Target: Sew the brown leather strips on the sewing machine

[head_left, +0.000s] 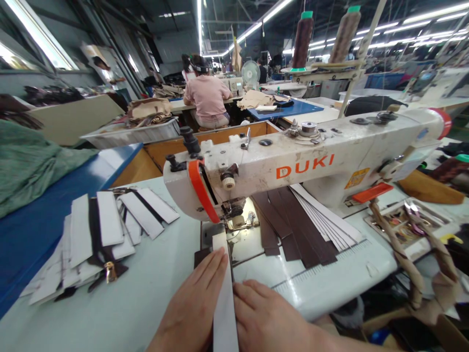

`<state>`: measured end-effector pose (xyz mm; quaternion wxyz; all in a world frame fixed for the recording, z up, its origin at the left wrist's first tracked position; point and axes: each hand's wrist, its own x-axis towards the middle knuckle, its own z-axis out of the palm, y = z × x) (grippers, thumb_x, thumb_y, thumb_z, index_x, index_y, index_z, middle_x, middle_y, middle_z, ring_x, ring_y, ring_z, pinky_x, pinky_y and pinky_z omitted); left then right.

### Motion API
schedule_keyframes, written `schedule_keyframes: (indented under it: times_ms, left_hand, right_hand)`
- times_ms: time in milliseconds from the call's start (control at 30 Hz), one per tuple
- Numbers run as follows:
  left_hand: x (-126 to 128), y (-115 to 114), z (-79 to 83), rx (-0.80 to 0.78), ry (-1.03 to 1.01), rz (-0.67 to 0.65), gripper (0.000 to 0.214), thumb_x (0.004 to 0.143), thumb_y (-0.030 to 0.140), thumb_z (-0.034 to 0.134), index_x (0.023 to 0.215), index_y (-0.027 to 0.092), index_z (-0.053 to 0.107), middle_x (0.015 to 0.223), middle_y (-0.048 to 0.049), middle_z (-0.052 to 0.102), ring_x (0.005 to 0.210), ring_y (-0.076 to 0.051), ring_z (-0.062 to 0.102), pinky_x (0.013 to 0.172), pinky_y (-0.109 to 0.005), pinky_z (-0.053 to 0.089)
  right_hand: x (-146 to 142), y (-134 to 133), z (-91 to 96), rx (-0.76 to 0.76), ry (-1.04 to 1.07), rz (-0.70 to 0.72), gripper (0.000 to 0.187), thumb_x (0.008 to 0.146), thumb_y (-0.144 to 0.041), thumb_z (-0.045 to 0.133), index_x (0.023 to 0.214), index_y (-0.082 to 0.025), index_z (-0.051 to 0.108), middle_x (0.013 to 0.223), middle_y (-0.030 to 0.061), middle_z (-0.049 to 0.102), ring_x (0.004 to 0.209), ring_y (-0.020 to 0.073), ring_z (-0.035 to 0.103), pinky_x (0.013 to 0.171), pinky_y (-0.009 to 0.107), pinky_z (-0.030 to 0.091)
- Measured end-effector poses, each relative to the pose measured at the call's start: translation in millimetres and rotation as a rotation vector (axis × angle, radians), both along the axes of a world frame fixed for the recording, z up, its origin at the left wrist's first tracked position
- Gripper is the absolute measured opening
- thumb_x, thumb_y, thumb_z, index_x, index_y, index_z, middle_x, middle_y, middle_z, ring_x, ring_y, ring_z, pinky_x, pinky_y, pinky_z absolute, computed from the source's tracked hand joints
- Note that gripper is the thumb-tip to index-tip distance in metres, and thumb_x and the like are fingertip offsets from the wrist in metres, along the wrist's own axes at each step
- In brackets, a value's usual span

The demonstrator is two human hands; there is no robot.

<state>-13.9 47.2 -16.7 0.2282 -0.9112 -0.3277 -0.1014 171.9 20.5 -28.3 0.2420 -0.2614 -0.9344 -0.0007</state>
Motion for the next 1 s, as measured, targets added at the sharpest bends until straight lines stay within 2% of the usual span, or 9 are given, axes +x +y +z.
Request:
schedule_keyframes:
  times_ms: [133, 233, 367, 433, 567, 700, 833, 1000]
  left_hand:
    - [2, 1, 6.5, -0.095, 0.007, 0.009, 0.050, 0.077, 0.011, 0.039, 0.125, 0.005, 0.050, 0.128, -0.0179, 0.058, 0.119, -0.024, 0.054, 0.097, -0.034, 0.047]
    - [2, 1, 9.5, -0.141, 0.017, 0.027, 0.048, 0.078, 0.007, 0.037, 0.123, 0.006, 0.053, 0.128, -0.0170, 0.059, 0.116, -0.023, 0.056, 0.097, -0.035, 0.047]
    - [1, 3, 10.5, -0.157, 0.043, 0.046, 0.049, 0.077, 0.001, 0.032, 0.119, 0.006, 0.057, 0.125, -0.0152, 0.061, 0.112, -0.020, 0.059, 0.095, -0.033, 0.048]
    - [1, 5, 10.1, -0.157, 0.036, 0.058, 0.051, 0.076, -0.002, 0.030, 0.119, 0.007, 0.058, 0.123, -0.0135, 0.063, 0.111, -0.018, 0.060, 0.095, -0.031, 0.047]
    - [4, 7, 10.0, -0.143, -0.014, 0.052, 0.047, 0.078, -0.004, 0.031, 0.114, 0.006, 0.059, 0.118, -0.0136, 0.066, 0.107, -0.019, 0.062, 0.092, -0.031, 0.049]
    - [12, 5, 14.0, -0.132, -0.063, 0.056, 0.041, 0.082, -0.002, 0.031, 0.109, 0.008, 0.061, 0.111, -0.0125, 0.067, 0.106, -0.021, 0.061, 0.092, -0.036, 0.049]
    - [16, 2, 17.7, -0.122, -0.071, 0.053, 0.035, 0.086, 0.001, 0.034, 0.108, 0.009, 0.060, 0.108, -0.0118, 0.067, 0.108, -0.023, 0.058, 0.095, -0.039, 0.046]
    - [17, 10, 16.9, -0.074, -0.085, 0.039, 0.035, 0.086, 0.000, 0.033, 0.103, 0.008, 0.062, 0.106, -0.0119, 0.067, 0.103, -0.023, 0.060, 0.094, -0.037, 0.046]
  right_hand:
    - [2, -1, 3.7, -0.027, 0.004, -0.018, 0.017, 0.087, -0.029, 0.059, 0.089, -0.013, 0.065, 0.093, 0.0101, 0.068, 0.091, 0.0236, 0.057, 0.087, 0.035, 0.046]
    - [3, -1, 7.7, -0.056, 0.047, -0.100, 0.013, 0.088, -0.022, 0.058, 0.093, -0.012, 0.064, 0.098, 0.0103, 0.067, 0.093, 0.0227, 0.057, 0.092, 0.034, 0.045]
    - [1, 5, 9.0, -0.106, 0.121, -0.273, 0.007, 0.088, -0.009, 0.054, 0.090, -0.013, 0.061, 0.094, 0.0088, 0.064, 0.089, 0.0212, 0.058, 0.088, 0.035, 0.047]
    - [0, 11, 9.6, -0.113, 0.123, -0.310, 0.008, 0.089, -0.008, 0.054, 0.090, -0.013, 0.060, 0.093, 0.0087, 0.063, 0.089, 0.0215, 0.057, 0.086, 0.035, 0.048]
    - [1, 23, 13.6, -0.030, 0.086, -0.157, 0.005, 0.090, -0.012, 0.056, 0.088, -0.012, 0.061, 0.095, 0.0073, 0.064, 0.092, 0.0206, 0.056, 0.091, 0.034, 0.045]
    - [6, 32, 18.0, 0.030, -0.014, -0.007, 0.012, 0.091, -0.015, 0.057, 0.080, -0.014, 0.060, 0.085, 0.0038, 0.063, 0.086, 0.0185, 0.056, 0.088, 0.031, 0.044]
    - [8, 37, 21.4, 0.042, -0.082, 0.052, 0.015, 0.090, -0.016, 0.058, 0.076, -0.015, 0.059, 0.078, 0.0027, 0.060, 0.076, 0.0178, 0.053, 0.079, 0.031, 0.045]
    - [8, 45, 20.0, 0.062, -0.075, 0.061, 0.016, 0.091, -0.014, 0.056, 0.075, -0.015, 0.058, 0.078, 0.0032, 0.059, 0.075, 0.0182, 0.052, 0.079, 0.031, 0.045]
